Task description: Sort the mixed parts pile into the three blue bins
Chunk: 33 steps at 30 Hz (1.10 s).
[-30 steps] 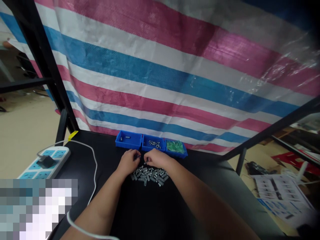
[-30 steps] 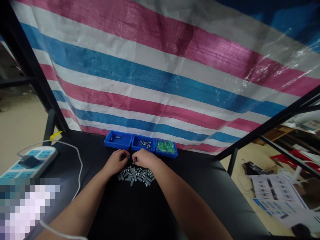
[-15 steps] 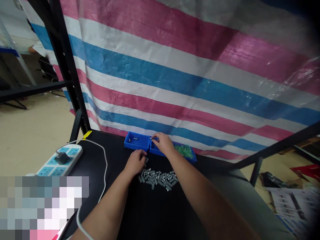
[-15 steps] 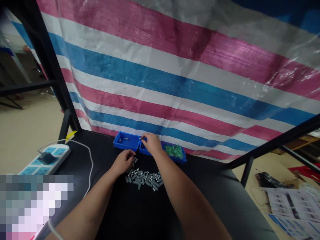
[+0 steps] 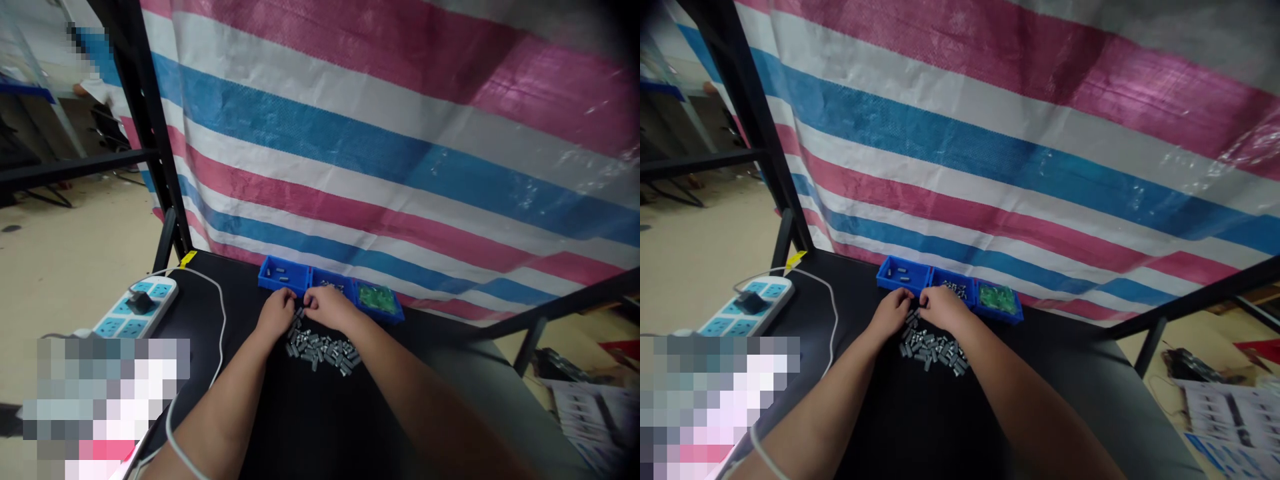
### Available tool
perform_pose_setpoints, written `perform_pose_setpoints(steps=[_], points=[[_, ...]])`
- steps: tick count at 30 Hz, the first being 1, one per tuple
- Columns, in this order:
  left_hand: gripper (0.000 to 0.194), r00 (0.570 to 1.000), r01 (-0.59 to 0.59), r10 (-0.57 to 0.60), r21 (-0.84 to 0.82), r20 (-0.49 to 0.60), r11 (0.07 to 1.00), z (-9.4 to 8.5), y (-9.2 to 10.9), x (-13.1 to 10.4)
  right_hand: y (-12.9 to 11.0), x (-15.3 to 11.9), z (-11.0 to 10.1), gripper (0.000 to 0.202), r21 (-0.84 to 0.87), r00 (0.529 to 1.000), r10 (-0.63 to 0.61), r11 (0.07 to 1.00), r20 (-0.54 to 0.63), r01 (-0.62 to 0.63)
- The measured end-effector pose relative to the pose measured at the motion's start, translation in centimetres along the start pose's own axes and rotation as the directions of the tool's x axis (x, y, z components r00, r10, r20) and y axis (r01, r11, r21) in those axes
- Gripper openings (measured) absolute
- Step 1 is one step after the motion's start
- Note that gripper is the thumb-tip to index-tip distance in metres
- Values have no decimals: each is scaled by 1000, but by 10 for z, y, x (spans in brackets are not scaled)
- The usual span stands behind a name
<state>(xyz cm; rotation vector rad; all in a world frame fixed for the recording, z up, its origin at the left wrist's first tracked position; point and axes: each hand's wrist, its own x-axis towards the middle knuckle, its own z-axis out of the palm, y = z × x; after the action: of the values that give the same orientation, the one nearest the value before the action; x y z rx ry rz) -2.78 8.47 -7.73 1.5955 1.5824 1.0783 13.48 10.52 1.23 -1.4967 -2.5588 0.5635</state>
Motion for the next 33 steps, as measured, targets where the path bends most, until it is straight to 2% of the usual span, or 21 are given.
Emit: perform_pose_setpoints(steps=[4,7,9,12,15,17,21,25,31,33], points=[[17,1000,-16,16,20,14,1000,2,0,0,10,-17,12,28,36,984,-20,999,175,14],[17,999,-21,20,49,24,999,2,1,-1,18,-18,20,18,32,976,-57,998,212,51],[18,999,-28,26,53,23,998,2,1,-2,21,-17,24,12,0,978,-55,998,204,56],[19,999,-36,35,49,16,998,3,1,-3,23,-14,29,10,-87,993,-70,993,97,79],[19,999,-44,44,48,8,998,4,-1,-3,22,-11,34,9,-152,990,-139,979,-37,132],[19,998,-59,58,50,7,997,4,-1,-2,21,-9,38,10,-176,976,-208,965,-69,194],[18,997,-82,81,52,6,995,4,-2,-1,22,-7,43,9,-221,941,-338,918,-8,328],[18,996,-89,89,66,7,994,4,-2,-1,27,-4,38,9,-238,935,-355,906,16,349],[18,996,-86,86,76,16,993,4,-2,-1,36,-5,31,9,-150,895,-436,883,93,445],[18,996,-85,85,70,10,994,5,-2,-1,37,-9,29,11,-109,890,-451,883,75,456]])
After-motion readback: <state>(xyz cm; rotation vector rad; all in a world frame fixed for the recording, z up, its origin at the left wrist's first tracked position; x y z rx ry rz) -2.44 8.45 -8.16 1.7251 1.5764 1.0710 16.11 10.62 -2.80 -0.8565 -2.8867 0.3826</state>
